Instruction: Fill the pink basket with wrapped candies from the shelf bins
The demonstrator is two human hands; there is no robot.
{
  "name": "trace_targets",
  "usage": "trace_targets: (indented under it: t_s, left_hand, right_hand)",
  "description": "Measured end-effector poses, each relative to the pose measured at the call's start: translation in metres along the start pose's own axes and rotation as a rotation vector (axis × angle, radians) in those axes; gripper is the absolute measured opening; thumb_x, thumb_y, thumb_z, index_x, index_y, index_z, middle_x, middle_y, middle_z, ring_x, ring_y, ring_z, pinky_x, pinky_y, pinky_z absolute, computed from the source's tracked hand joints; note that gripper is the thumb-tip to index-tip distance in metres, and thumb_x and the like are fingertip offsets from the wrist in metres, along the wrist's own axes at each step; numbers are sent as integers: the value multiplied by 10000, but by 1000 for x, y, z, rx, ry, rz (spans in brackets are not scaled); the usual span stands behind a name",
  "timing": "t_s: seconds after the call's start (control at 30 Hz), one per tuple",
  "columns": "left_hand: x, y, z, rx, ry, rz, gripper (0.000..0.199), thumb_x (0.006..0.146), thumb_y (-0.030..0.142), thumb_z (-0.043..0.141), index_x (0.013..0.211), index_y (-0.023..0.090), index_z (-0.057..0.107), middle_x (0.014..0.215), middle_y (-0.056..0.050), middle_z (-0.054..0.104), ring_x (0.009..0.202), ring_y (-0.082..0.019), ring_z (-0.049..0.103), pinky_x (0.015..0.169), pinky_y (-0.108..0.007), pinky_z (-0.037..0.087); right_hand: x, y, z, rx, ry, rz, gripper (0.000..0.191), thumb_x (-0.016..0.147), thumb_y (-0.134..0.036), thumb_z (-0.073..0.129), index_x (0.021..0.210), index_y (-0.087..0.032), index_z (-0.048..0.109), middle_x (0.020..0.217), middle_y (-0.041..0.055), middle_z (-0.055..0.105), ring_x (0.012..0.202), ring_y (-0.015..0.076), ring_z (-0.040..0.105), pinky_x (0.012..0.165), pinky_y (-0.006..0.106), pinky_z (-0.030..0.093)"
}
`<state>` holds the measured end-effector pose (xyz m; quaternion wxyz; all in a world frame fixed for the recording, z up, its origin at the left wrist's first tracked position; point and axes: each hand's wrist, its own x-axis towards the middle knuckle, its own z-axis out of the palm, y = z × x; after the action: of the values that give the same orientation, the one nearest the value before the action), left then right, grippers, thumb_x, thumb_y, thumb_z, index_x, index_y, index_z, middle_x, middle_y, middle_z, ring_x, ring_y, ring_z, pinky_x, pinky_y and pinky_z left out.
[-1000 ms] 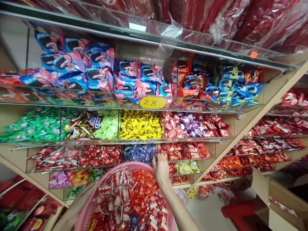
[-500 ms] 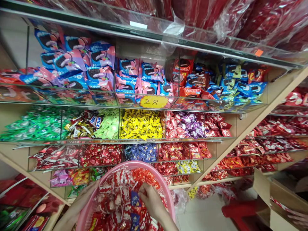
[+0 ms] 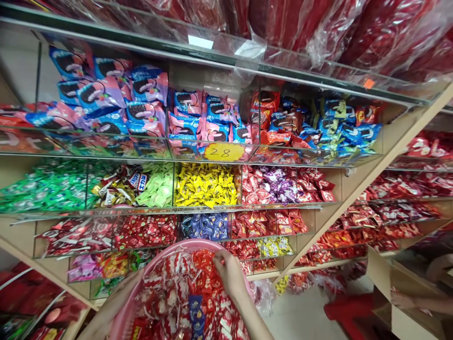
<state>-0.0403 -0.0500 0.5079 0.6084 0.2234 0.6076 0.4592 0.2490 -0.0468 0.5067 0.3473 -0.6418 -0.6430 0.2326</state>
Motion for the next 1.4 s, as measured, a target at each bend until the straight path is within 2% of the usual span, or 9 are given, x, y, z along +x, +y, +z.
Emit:
trace_targets:
  t_s: [0.1, 0.17, 0.37, 0.53, 0.9, 1.07, 1.27, 1.4]
  left_hand:
    - [4, -3, -3, 37, 19, 26, 473, 615, 395, 745, 1008, 159, 626, 1079, -111, 651, 1043, -264, 581, 905, -341, 461]
    - [5, -4, -3, 54, 33, 31, 476, 610, 405, 745, 1005, 167, 625, 1093, -113, 644, 1053, -265, 575, 910, -346, 456]
    - [0, -4, 0, 45, 46, 66, 395, 618, 394, 743, 937, 184, 641, 1101, -102, 642, 1096, -257, 545, 940, -331, 430]
    - [-3, -1, 2, 29, 36, 53, 379, 614, 371, 749, 925, 184, 641, 1060, -105, 661, 1060, -265, 571, 910, -343, 457]
    - [-4, -2, 3, 11, 35, 26, 408, 627, 367, 744, 968, 173, 636, 1063, -108, 659, 1042, -254, 584, 896, -328, 469]
    - [-6, 1, 2, -5, 20, 11, 399, 627, 353, 748, 969, 179, 640, 1079, -104, 652, 1057, -248, 575, 896, -299, 469]
    - [-1, -1, -1, -54, -23, -21, 404, 627, 310, 753, 990, 174, 641, 1045, -94, 669, 1032, -247, 589, 851, -282, 496]
    - [2, -2, -3, -75, -53, -19, 363, 607, 295, 765, 938, 192, 659, 1023, -75, 680, 1048, -258, 573, 805, -252, 512]
  right_hand:
    - [25, 4, -6, -126, 141, 33, 133, 795, -260, 476, 724, -194, 566, 680, 11, 611, 618, 151, 554, 562, 219, 339]
    - [37, 5, -2, -194, 187, 56, 101, 783, -257, 505, 714, -196, 548, 703, 13, 611, 639, 148, 558, 557, 213, 326]
    - [56, 5, 22, -303, 164, 146, 126, 760, -297, 569, 704, -199, 511, 723, 10, 604, 628, 136, 553, 499, 208, 268]
    - [60, 8, 28, -304, 169, 167, 141, 761, -313, 573, 706, -199, 511, 707, 8, 599, 633, 137, 559, 492, 206, 267]
    - [56, 8, 20, -314, 164, 94, 129, 827, -256, 488, 745, -195, 567, 813, 36, 633, 676, 137, 573, 543, 206, 296]
    - [55, 2, 14, -324, 209, 59, 169, 848, -234, 431, 763, -189, 570, 807, 43, 626, 646, 134, 562, 556, 211, 308]
    - [37, -10, -15, -108, 311, -87, 233, 875, -306, 373, 784, -178, 545, 786, 54, 605, 677, 154, 538, 631, 235, 358]
    - [7, -22, -34, 62, 240, -149, 274, 874, -385, 384, 787, -179, 543, 774, 53, 585, 697, 165, 522, 648, 245, 374]
